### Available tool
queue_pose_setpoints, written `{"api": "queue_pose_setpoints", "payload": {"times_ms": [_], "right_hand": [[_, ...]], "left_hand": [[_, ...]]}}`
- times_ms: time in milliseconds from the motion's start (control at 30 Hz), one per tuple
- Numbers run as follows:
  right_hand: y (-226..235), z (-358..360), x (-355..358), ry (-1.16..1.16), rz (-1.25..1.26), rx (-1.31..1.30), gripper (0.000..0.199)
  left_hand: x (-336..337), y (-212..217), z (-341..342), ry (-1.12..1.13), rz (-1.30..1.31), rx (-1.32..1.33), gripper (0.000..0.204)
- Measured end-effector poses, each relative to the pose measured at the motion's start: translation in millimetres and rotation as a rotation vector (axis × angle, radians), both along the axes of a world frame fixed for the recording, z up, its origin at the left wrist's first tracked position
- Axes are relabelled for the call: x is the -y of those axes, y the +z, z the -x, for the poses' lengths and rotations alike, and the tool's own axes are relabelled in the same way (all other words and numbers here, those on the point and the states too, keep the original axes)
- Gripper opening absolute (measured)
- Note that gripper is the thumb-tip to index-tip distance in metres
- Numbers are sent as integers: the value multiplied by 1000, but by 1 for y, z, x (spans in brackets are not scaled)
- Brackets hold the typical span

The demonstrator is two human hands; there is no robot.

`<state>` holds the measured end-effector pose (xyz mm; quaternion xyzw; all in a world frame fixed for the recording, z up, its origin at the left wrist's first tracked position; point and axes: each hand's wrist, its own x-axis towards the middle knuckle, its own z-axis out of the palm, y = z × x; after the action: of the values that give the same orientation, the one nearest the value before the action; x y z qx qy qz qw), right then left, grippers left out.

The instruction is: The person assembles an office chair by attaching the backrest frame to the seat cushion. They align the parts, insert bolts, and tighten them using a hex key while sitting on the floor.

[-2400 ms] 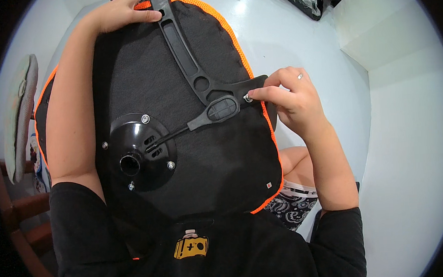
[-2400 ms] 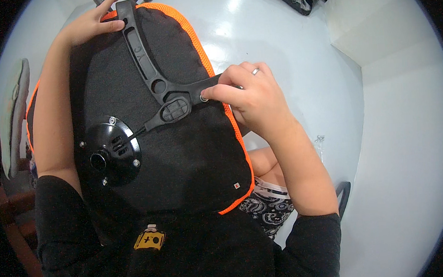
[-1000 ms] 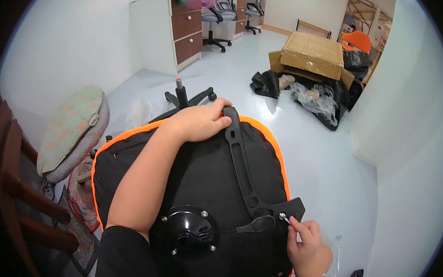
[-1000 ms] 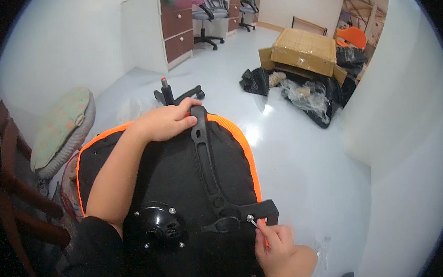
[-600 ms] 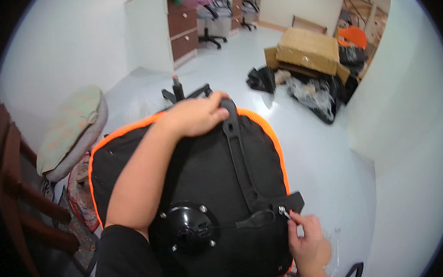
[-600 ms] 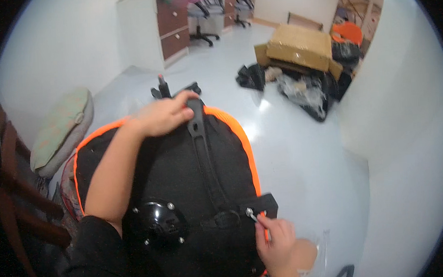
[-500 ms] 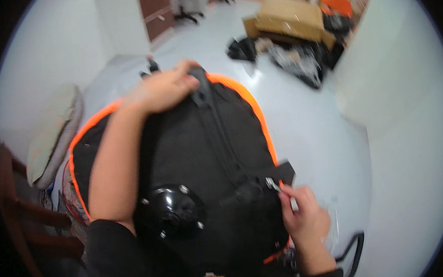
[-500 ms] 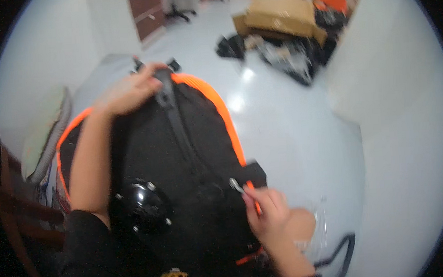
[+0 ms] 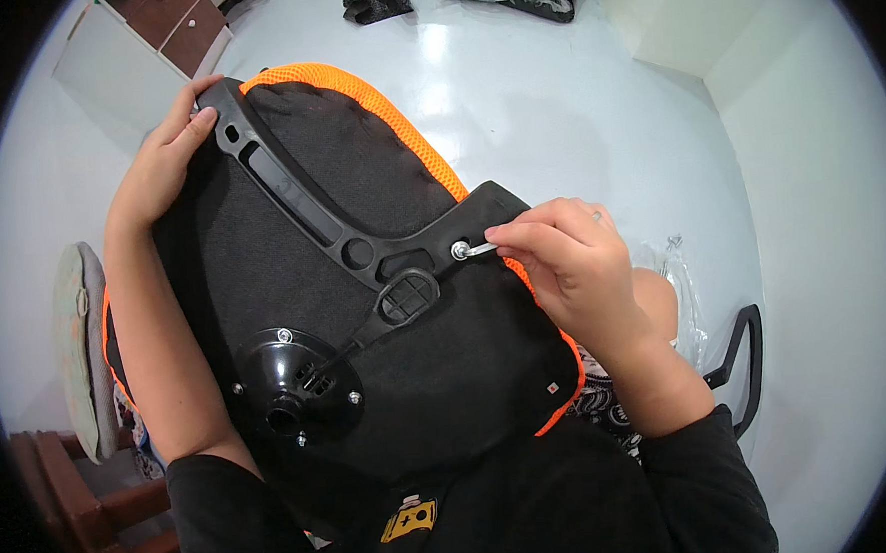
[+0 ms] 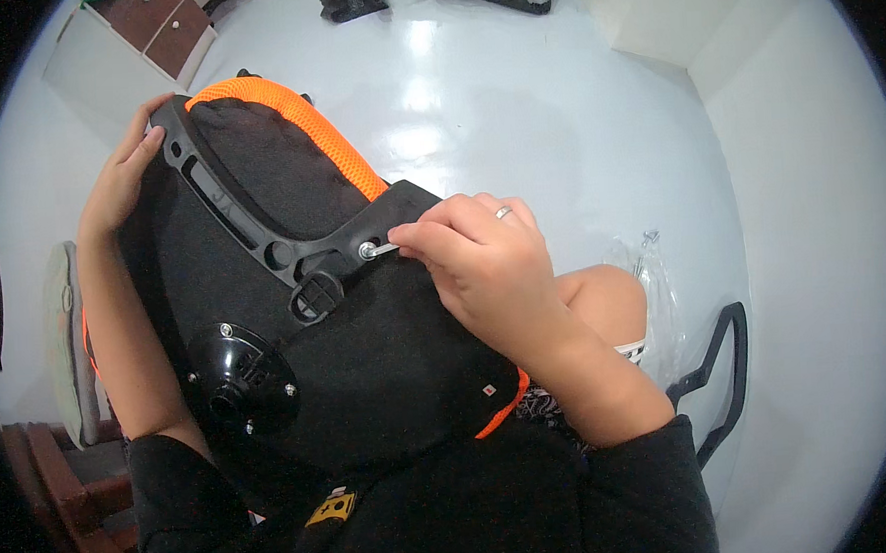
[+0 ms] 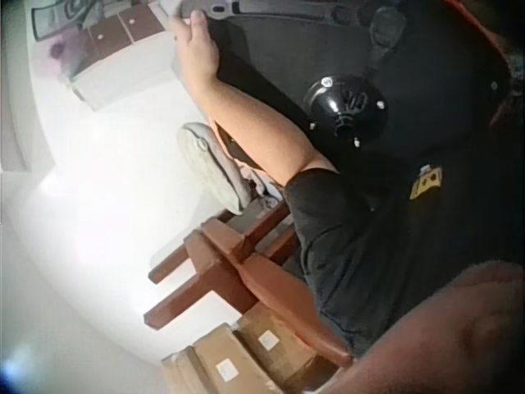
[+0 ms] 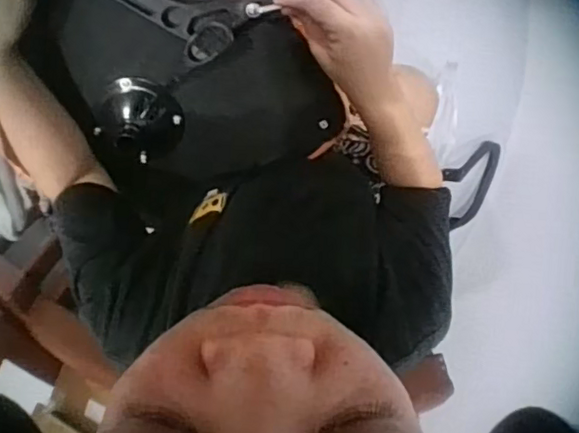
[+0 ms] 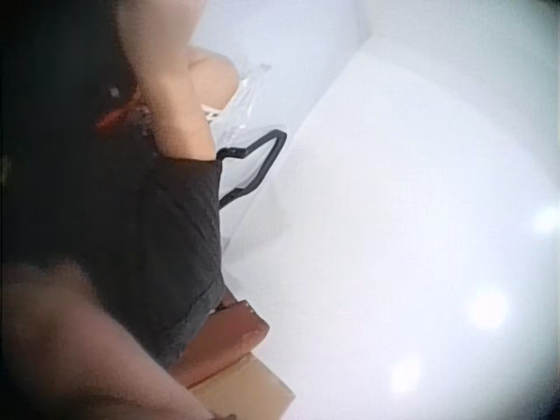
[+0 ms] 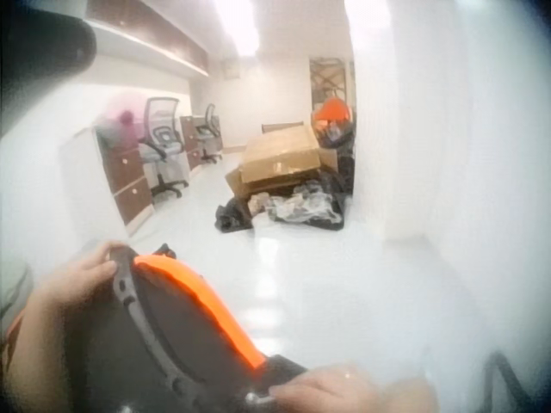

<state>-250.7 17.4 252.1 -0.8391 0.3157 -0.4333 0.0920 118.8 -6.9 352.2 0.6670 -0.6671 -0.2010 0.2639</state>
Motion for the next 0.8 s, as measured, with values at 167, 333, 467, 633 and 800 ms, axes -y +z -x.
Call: {"api": "queue_pose_setpoints", "payload": {"times_ms": [167, 333, 467, 633, 800], "right_hand": [[-1, 1, -10, 13, -93, 14, 17], [-10, 3, -2, 1, -130, 196, 10], [-19, 1, 0, 61, -381, 345, 6], [-34, -7, -8, 89, -366, 338, 10], [-33, -11, -10, 79, -361, 364, 7]], "left_hand": [[0, -2, -1, 22, -22, -79, 45], [1, -1, 0, 26, -5, 15, 45], [3, -2, -5, 21, -8, 0, 44], [3, -5, -4, 34, -12, -120, 42], [0, -4, 1, 23, 0, -83, 44]]}}
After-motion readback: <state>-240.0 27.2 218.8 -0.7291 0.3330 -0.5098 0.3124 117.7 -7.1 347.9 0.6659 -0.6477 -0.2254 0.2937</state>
